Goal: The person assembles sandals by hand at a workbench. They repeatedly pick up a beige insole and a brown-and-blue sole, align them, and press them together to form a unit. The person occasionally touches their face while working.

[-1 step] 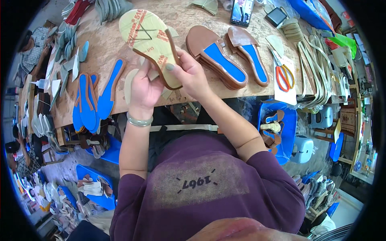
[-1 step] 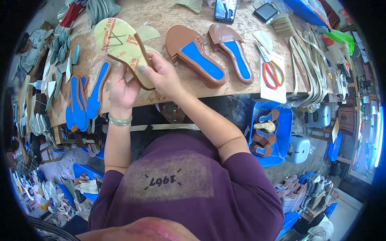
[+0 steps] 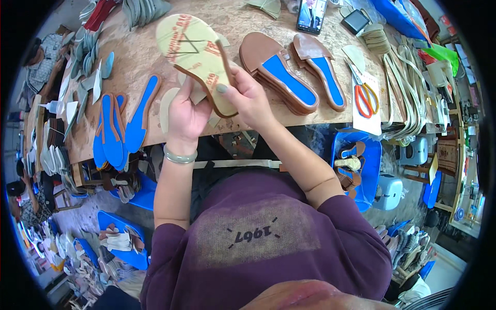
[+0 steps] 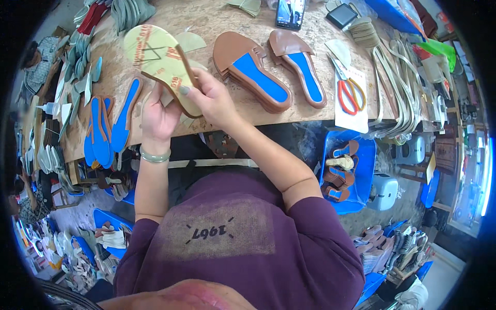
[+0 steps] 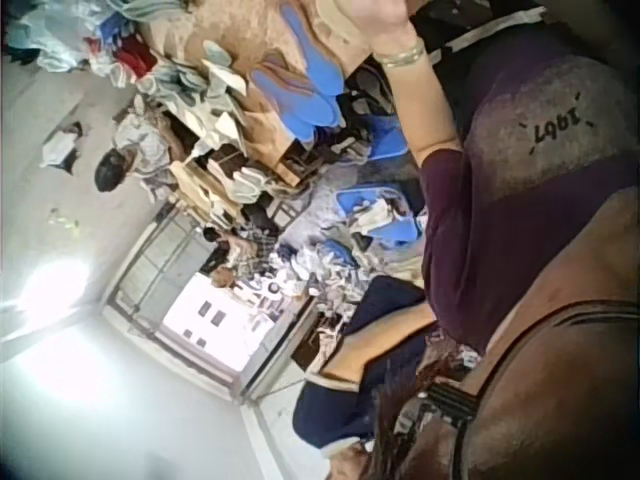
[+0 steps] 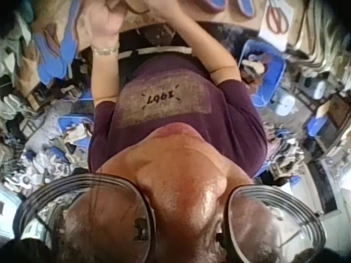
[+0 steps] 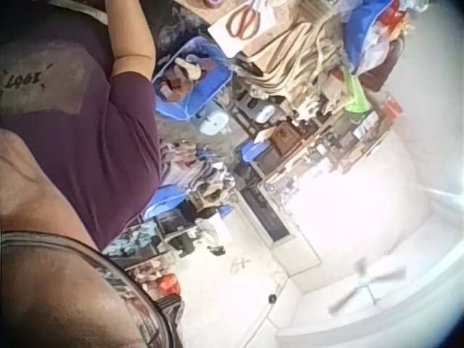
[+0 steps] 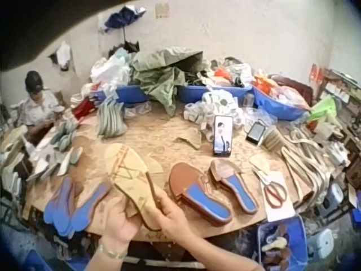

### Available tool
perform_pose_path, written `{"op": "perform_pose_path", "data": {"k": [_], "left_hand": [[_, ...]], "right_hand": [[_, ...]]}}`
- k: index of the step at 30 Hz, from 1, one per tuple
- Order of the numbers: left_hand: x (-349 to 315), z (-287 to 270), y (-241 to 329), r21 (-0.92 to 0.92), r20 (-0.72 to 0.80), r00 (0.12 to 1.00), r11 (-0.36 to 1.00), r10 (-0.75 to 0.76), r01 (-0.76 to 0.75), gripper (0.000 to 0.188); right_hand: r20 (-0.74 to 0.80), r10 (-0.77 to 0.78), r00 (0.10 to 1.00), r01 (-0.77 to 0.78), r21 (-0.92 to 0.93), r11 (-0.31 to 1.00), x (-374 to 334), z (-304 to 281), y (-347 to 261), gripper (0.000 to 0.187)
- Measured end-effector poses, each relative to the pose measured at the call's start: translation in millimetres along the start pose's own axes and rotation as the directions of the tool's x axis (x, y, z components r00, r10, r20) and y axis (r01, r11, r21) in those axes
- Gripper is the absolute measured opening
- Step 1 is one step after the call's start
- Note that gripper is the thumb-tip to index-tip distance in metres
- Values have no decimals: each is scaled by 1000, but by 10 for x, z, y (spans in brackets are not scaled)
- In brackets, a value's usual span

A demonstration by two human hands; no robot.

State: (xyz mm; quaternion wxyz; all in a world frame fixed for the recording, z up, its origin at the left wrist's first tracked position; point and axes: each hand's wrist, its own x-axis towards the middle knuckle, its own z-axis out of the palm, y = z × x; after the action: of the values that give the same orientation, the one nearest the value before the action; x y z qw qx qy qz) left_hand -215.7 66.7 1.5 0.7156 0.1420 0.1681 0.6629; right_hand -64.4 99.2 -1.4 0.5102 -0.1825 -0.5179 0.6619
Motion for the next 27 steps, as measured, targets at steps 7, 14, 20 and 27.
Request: {"op": "perform_pose_path", "data": {"k": [7,14,20,27], "left_hand": [[-203,130,-31,-78,26,1000,997,8,-6,49],[-274,448,-190,14,113,993,1000,25,-27,59],[-290,486,-209,50,214,976,998,30,-42,62],[-323,489,-214,75,212,977,997,10,-26,63]], "right_hand": [[-234,201,951,-189,73,979,-747,-276,-527,44],[-135,305,943,-313,-44,949,-1144,-257,-402,41],[-99,351,931,-357,-46,933,-1124,-183,-417,44],[-115,360,926,-365,-32,930,-1113,-149,-411,44]]}}
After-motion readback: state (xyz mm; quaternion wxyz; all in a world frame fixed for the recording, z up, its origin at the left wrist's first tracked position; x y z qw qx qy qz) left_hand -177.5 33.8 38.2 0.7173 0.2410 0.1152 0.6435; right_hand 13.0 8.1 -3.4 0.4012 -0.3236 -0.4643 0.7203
